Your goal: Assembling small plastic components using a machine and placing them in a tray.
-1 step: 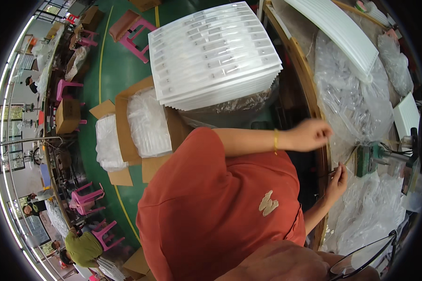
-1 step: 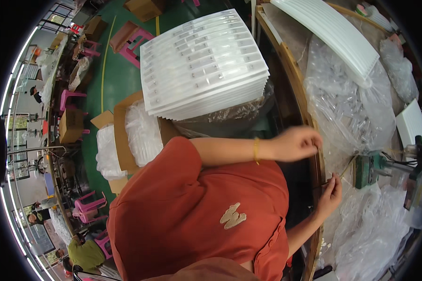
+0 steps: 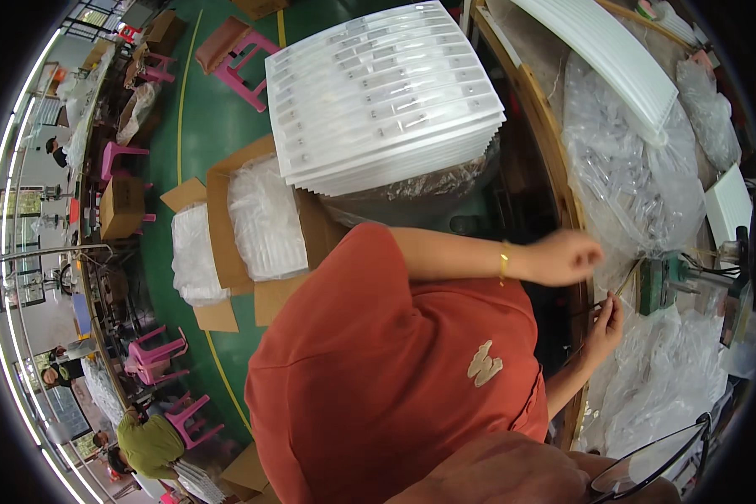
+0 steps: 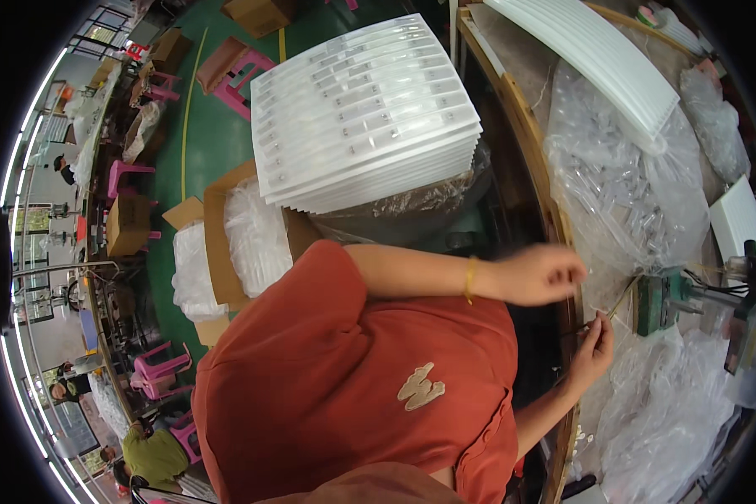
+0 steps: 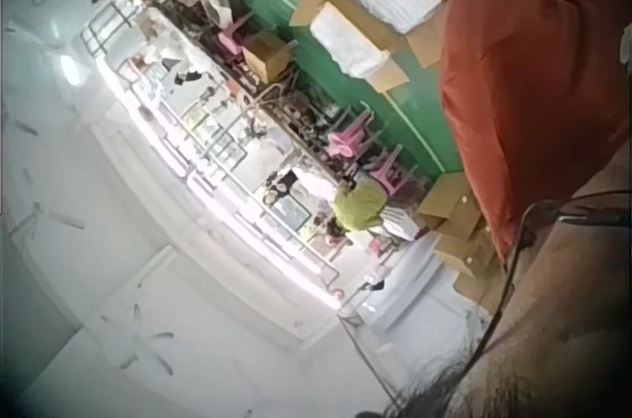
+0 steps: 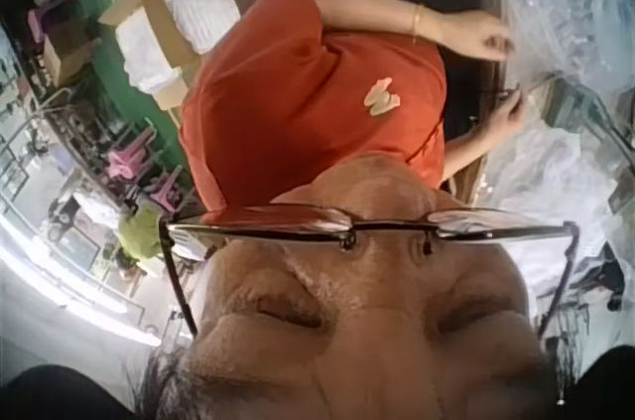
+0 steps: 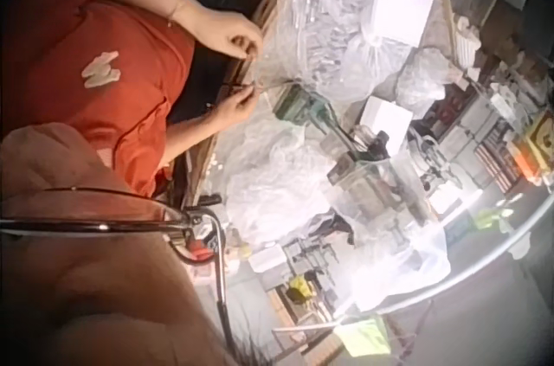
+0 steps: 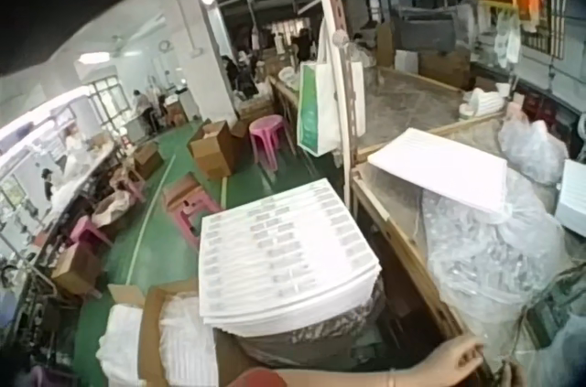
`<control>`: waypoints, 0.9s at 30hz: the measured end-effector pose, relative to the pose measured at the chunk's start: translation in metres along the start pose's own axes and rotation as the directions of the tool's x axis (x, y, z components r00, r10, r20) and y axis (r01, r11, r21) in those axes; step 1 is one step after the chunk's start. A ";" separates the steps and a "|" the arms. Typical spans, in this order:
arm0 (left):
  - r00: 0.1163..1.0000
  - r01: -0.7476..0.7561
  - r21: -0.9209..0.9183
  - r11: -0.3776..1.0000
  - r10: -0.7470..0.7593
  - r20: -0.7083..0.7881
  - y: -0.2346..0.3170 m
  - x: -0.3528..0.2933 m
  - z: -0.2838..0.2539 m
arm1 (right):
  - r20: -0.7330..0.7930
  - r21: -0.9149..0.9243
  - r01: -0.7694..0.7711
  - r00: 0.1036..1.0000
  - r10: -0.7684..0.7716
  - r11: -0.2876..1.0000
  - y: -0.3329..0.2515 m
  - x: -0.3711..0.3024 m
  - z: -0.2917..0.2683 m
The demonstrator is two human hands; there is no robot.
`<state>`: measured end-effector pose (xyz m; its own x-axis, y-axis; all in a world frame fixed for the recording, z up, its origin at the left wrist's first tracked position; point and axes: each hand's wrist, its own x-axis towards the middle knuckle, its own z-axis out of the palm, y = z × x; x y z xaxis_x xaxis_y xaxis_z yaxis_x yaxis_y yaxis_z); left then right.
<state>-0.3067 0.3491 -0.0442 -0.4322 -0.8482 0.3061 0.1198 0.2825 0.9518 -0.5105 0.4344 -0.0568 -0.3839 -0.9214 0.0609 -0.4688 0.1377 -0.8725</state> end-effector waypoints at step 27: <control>0.478 -0.516 0.014 0.856 0.274 0.834 -0.007 0.118 0.276 | -0.579 -0.809 -0.513 0.778 -0.245 0.287 0.108 0.035 -0.339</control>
<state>-0.6053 0.3710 -0.0204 -0.9195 0.0458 0.3904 0.3130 0.6861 0.6567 -0.8440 0.5401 0.0157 -0.6442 -0.5396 0.5420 -0.5815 0.8059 0.1112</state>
